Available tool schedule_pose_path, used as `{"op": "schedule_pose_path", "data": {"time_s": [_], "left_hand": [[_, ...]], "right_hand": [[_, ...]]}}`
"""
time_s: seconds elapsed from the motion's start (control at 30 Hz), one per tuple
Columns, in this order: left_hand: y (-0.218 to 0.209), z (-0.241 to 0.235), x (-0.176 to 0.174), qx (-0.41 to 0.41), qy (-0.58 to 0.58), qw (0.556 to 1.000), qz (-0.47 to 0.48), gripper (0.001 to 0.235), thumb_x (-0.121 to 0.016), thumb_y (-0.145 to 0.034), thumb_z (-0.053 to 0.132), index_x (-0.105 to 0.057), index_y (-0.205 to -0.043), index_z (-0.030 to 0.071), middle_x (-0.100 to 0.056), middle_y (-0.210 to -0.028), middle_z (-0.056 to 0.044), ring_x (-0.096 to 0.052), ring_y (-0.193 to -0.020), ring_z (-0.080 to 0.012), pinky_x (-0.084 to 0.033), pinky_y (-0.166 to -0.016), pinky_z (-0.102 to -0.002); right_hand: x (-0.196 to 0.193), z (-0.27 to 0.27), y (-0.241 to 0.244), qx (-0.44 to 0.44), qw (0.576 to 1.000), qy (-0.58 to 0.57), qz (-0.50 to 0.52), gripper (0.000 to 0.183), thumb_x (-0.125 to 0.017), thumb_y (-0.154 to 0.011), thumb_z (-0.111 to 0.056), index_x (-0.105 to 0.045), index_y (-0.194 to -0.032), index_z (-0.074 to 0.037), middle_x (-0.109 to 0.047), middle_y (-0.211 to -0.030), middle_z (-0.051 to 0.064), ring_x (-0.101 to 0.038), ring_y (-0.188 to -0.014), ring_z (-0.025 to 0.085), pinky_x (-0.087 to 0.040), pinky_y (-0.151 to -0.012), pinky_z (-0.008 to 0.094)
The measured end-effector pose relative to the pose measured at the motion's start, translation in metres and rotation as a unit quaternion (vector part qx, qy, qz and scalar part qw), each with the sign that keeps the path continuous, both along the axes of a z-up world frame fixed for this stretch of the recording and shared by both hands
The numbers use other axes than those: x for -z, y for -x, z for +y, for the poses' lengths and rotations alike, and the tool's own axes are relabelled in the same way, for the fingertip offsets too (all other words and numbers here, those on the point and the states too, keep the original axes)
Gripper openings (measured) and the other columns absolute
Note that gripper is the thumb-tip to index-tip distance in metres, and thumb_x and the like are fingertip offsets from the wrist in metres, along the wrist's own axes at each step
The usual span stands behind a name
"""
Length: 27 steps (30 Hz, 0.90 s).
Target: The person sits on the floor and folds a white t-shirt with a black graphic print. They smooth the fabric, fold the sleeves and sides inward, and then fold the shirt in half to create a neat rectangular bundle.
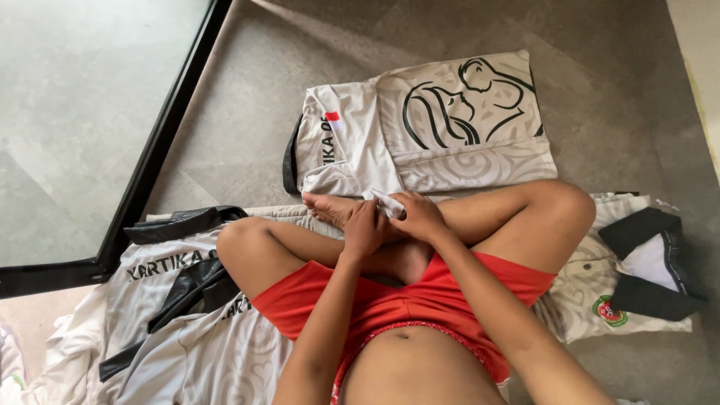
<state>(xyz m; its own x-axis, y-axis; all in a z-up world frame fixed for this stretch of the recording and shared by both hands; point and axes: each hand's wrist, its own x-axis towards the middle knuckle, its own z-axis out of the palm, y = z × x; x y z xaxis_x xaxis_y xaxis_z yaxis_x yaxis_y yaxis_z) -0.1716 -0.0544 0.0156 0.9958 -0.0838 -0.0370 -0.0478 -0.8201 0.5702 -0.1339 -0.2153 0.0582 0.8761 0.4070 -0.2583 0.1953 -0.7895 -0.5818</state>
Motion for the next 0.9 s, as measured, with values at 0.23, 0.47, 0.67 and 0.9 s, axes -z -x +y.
{"op": "schedule_pose_path", "data": {"time_s": [0.23, 0.47, 0.67, 0.9], "left_hand": [[0.011, -0.002, -0.007, -0.029, 0.026, 0.998, -0.041, 0.034, -0.055, -0.083, 0.022, -0.048, -0.113, 0.007, -0.058, -0.115, -0.014, -0.044, -0.122, -0.0268, -0.026, -0.104, -0.043], [0.020, -0.026, 0.001, -0.108, 0.120, 0.986, -0.043, 0.039, -0.060, -0.080, 0.018, -0.047, -0.115, 0.005, -0.058, -0.103, -0.016, -0.054, -0.108, -0.0324, -0.040, -0.094, -0.046], [0.017, -0.058, -0.027, -0.121, 0.374, 0.918, -0.059, 0.031, -0.055, -0.086, 0.010, -0.045, -0.115, 0.002, -0.055, -0.104, -0.016, -0.057, -0.100, -0.0312, -0.051, -0.079, -0.038], [0.007, -0.059, -0.002, -0.162, 0.478, 0.863, 0.012, 0.032, -0.057, -0.085, 0.012, -0.049, -0.116, 0.010, -0.059, -0.097, -0.008, -0.057, -0.091, -0.0192, -0.050, -0.072, -0.030]], "right_hand": [[0.016, 0.012, 0.020, -0.011, 0.983, 0.064, -0.169, 0.041, -0.065, -0.076, -0.030, -0.056, -0.116, -0.024, -0.059, -0.106, -0.003, -0.053, -0.103, 0.017, -0.043, -0.085, 0.033], [0.040, 0.015, 0.026, 0.015, 0.986, -0.049, -0.161, 0.063, -0.059, -0.074, -0.007, -0.042, -0.132, -0.024, -0.047, -0.121, 0.005, -0.050, -0.110, 0.027, -0.043, -0.090, 0.039], [0.035, 0.015, 0.024, 0.202, 0.918, -0.331, -0.081, 0.069, -0.054, -0.074, 0.002, -0.034, -0.139, -0.011, -0.045, -0.128, 0.023, -0.041, -0.122, 0.038, -0.033, -0.103, 0.044], [0.024, 0.010, 0.027, 0.238, 0.918, -0.304, -0.090, 0.052, -0.057, -0.074, 0.000, -0.053, -0.124, -0.016, -0.057, -0.116, 0.011, -0.053, -0.113, 0.027, -0.040, -0.099, 0.036]]}}
